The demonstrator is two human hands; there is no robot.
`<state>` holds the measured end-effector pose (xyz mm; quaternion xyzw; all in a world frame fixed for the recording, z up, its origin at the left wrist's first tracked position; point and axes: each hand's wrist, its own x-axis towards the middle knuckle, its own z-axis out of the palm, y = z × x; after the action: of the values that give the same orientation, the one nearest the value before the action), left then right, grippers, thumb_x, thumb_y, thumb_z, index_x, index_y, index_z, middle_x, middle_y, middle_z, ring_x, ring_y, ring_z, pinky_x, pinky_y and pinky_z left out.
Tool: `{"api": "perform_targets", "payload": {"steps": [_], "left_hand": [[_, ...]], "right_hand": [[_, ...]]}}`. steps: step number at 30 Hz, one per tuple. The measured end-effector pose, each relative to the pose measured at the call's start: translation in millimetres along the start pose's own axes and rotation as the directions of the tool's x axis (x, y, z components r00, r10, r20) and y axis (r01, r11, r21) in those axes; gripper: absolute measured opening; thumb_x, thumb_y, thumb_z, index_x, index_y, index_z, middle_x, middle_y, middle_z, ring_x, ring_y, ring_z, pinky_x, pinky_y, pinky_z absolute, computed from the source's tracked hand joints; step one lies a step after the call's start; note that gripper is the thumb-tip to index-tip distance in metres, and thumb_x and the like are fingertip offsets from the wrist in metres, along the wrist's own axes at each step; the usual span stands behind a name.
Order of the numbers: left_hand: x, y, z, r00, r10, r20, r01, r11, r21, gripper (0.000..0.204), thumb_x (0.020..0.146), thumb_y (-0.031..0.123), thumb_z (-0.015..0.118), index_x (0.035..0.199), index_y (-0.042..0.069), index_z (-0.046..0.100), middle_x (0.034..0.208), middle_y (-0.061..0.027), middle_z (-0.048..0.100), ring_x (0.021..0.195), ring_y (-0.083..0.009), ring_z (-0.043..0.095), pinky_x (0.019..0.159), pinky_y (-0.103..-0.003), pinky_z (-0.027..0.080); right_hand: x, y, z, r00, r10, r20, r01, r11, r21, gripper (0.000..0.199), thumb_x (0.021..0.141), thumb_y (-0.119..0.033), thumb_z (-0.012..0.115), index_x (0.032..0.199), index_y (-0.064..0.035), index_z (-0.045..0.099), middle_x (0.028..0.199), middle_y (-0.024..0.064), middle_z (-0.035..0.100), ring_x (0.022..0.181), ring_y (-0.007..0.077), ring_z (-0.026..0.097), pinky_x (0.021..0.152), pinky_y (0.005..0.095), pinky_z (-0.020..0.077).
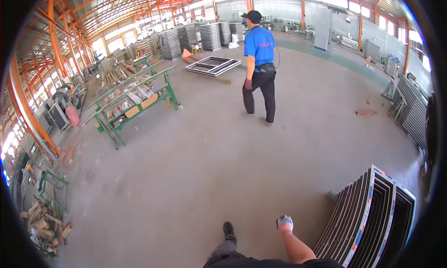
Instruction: Moving and organizing aluminum window frames in a fabrication workshop and using a miter saw.
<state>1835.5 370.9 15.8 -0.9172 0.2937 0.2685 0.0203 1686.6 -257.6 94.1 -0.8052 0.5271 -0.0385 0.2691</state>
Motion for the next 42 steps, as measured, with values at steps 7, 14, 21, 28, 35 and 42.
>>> {"api": "perform_targets", "payload": {"steps": [7,14,21,28,35,42], "left_hand": [[392.1,7.4,-213.6,0.907,-0.043,0.419,-0.029,0.986,0.164,0.027,0.084,0.029,0.053,0.097,0.013,0.071,0.100,-0.0147,0.070,0.095,-0.0320,0.067,0.078,-0.046,0.053],[884.6,223.3,-548.8,0.906,-0.133,-0.401,-0.084,0.874,-0.479,0.028,0.087,0.036,0.065,0.099,0.010,0.069,0.094,-0.0131,0.071,0.086,-0.0307,0.068,0.075,-0.040,0.053],[1096.7,316.8,-572.3,0.951,-0.258,-0.173,0.126,0.830,-0.544,0.028,0.088,0.036,0.063,0.083,0.008,0.067,0.072,-0.0084,0.068,0.063,-0.0211,0.066,0.057,-0.036,0.052],[1215.2,358.3,-623.9,0.900,0.159,0.407,-0.092,0.979,-0.181,0.028,0.088,0.036,0.054,0.090,0.013,0.070,0.088,-0.0109,0.071,0.080,-0.0267,0.067,0.067,-0.039,0.053],[1568.6,394.8,-759.5,0.904,0.083,0.420,-0.101,0.995,0.022,0.024,0.083,0.028,0.058,0.095,0.012,0.072,0.102,-0.0143,0.070,0.096,-0.0326,0.067,0.081,-0.044,0.053],[2068.4,551.4,-1056.7,0.973,-0.182,-0.139,0.029,0.701,-0.713,0.023,0.087,0.029,0.062,0.092,0.007,0.069,0.079,-0.0140,0.069,0.073,-0.0228,0.067,0.066,-0.035,0.052]], "right_hand": [[166.0,-16.0,65.9,0.881,0.433,0.190,-0.429,0.901,-0.064,0.043,0.081,-0.038,0.062,0.098,0.0010,0.067,0.103,0.0238,0.067,0.101,0.0383,0.063,0.087,0.0434,0.0500],[372.7,-7.4,57.5,0.433,0.689,0.582,-0.801,0.590,-0.102,0.061,0.086,-0.053,0.063,0.136,-0.0194,0.052,0.121,0.0154,0.063,0.115,0.0163,0.050,0.100,0.0393,0.0360],[755.8,-58.3,31.3,0.766,0.217,0.605,0.114,0.881,-0.460,0.035,0.098,-0.022,0.035,0.107,-0.0098,0.067,0.112,0.0106,0.067,0.101,0.0273,0.065,0.081,0.0412,0.0515],[1244.5,-244.6,-44.5,0.954,0.273,0.127,-0.299,0.807,0.509,0.019,0.084,-0.025,0.064,0.079,-0.0064,0.063,0.065,0.0049,0.060,0.054,0.0118,0.051,0.050,0.0302,0.0421],[1558.6,-387.0,-40.7,0.863,0.420,0.280,-0.504,0.683,0.529,0.017,0.084,-0.025,0.066,0.079,-0.0086,0.064,0.065,0.0042,0.061,0.053,0.0132,0.054,0.045,0.0296,0.0407],[1743.5,-501.2,8.6,0.589,0.479,0.650,-0.770,0.578,0.272,0.017,0.087,-0.024,0.059,0.080,-0.0092,0.064,0.066,0.0049,0.063,0.053,0.0180,0.059,0.046,0.0350,0.0447]]}}
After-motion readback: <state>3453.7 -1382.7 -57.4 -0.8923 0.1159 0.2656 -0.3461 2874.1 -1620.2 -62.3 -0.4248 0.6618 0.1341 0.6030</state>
